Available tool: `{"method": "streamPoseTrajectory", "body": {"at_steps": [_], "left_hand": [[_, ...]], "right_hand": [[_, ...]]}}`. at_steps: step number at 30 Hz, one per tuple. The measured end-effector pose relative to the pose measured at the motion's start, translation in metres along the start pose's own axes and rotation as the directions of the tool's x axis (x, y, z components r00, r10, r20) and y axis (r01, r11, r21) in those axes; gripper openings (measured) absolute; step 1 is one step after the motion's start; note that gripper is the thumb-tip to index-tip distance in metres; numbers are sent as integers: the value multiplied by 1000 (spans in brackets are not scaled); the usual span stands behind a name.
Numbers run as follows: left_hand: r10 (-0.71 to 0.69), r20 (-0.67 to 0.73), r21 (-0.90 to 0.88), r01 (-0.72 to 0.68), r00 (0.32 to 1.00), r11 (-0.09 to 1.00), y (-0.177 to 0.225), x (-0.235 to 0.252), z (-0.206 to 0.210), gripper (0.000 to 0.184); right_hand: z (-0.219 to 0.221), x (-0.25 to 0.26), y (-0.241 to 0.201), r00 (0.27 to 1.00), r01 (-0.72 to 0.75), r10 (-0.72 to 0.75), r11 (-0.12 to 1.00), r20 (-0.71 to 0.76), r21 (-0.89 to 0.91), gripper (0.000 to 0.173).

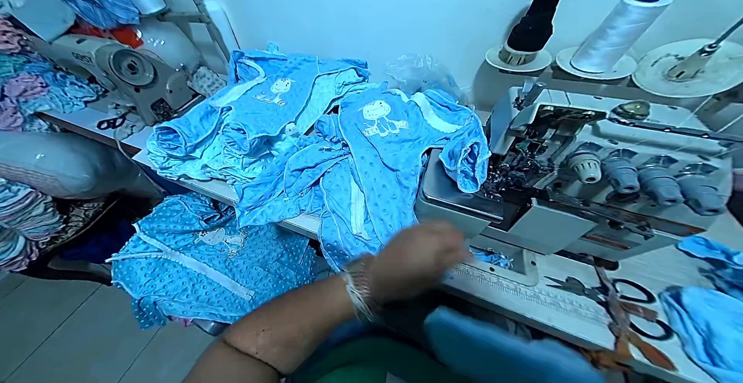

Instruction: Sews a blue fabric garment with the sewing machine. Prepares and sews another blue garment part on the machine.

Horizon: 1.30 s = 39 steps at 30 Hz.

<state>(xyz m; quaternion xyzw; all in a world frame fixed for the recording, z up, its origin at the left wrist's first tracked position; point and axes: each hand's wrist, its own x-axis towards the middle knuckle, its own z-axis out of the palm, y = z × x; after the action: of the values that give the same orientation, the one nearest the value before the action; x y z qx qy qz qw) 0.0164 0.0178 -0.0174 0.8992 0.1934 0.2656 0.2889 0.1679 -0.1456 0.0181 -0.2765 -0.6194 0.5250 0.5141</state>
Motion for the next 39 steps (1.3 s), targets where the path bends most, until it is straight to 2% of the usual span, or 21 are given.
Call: {"method": "streamPoseTrajectory", "body": {"at_steps": [1, 3, 4, 5, 8, 10, 12, 14, 16, 18, 19, 21, 24, 25, 27, 28, 30, 32, 34, 37, 39], "left_hand": [[-111, 0, 160, 110, 994, 981, -13, -4, -11, 19], [-329, 48, 311, 299, 943, 902, -38, -9, -25, 33], [-384, 70, 347, 338, 921, 875, -47, -12, -27, 40], [-408, 98, 365, 349, 907, 863, -53, -14, -28, 39], [-401, 182, 335, 327, 898, 884, -58, -9, -43, 13], [-365, 171, 217, 326, 915, 920, -55, -8, -56, 13], [-334, 115, 55, 330, 935, 942, -40, -8, -68, 19], [-281, 29, -64, 282, 959, 957, -17, -11, -73, 22], [-203, -38, -100, 198, 978, 975, -5, -14, -69, 25], [-132, -65, -90, 126, 989, 988, -6, -16, -63, 25], [-108, -69, -62, 103, 992, 993, -10, -17, -60, 25], [-59, -84, 27, 61, 995, 998, -17, -20, -59, 24], [3, -160, 144, 21, 987, 989, -18, -29, -65, 18], [26, -203, 172, 10, 979, 985, -17, -31, -66, 15], [109, -321, 275, -17, 941, 961, -14, -29, -65, 8], [153, -369, 324, -27, 917, 946, -12, -27, -63, 9], [227, -399, 385, -62, 888, 921, -10, -22, -60, 9], [293, -345, 444, -120, 892, 888, -10, -18, -58, 9], [319, -215, 498, -177, 923, 849, -9, -15, -59, 12], [203, 13, 575, -174, 979, 799, -3, -12, -61, 15], [104, 115, 607, -153, 988, 780, -2, -8, -60, 16]], "right_hand": [[-14, -4, 10, 999, 17, -17, 1000, -44, -18, 45], [-44, -3, 36, 986, 24, -35, 997, -165, -72, 48], [-51, 0, 49, 969, 13, -32, 997, -245, -78, 49], [-55, 4, 60, 951, 1, -20, 998, -307, -64, 52], [-53, 16, 80, 908, -128, 64, 984, -414, -128, 52], [-48, 27, 82, 865, -286, 138, 926, -482, -248, 39], [-41, 41, 79, 812, -417, 221, 868, -540, -271, 26], [-30, 57, 74, 774, -452, 320, 884, -547, -122, 22], [-18, 74, 74, 765, -384, 364, 920, -531, 78, 20], [-9, 89, 78, 734, -274, 346, 938, -585, 212, 15], [-5, 96, 80, 704, -224, 321, 947, -634, 230, 13], [-1, 103, 80, 664, -168, 221, 975, -714, 145, 19], [-4, 99, 87, 684, -102, -99, 968, -722, -230, 21], [-7, 96, 92, 696, -92, -243, 903, -676, -420, 17], [-13, 91, 101, 691, -116, -485, 657, -536, -745, 18], [-15, 89, 102, 691, -138, -533, 565, -488, -813, 20], [-18, 86, 98, 707, -196, -528, 493, -471, -848, 20], [-22, 84, 94, 706, -250, -529, 436, -471, -865, 22], [-26, 82, 90, 700, -276, -545, 389, -461, -879, 23], [-30, 78, 84, 670, -277, -599, 347, -439, -896, 23], [-33, 74, 83, 651, -279, -617, 347, -442, -895, 23]]}}
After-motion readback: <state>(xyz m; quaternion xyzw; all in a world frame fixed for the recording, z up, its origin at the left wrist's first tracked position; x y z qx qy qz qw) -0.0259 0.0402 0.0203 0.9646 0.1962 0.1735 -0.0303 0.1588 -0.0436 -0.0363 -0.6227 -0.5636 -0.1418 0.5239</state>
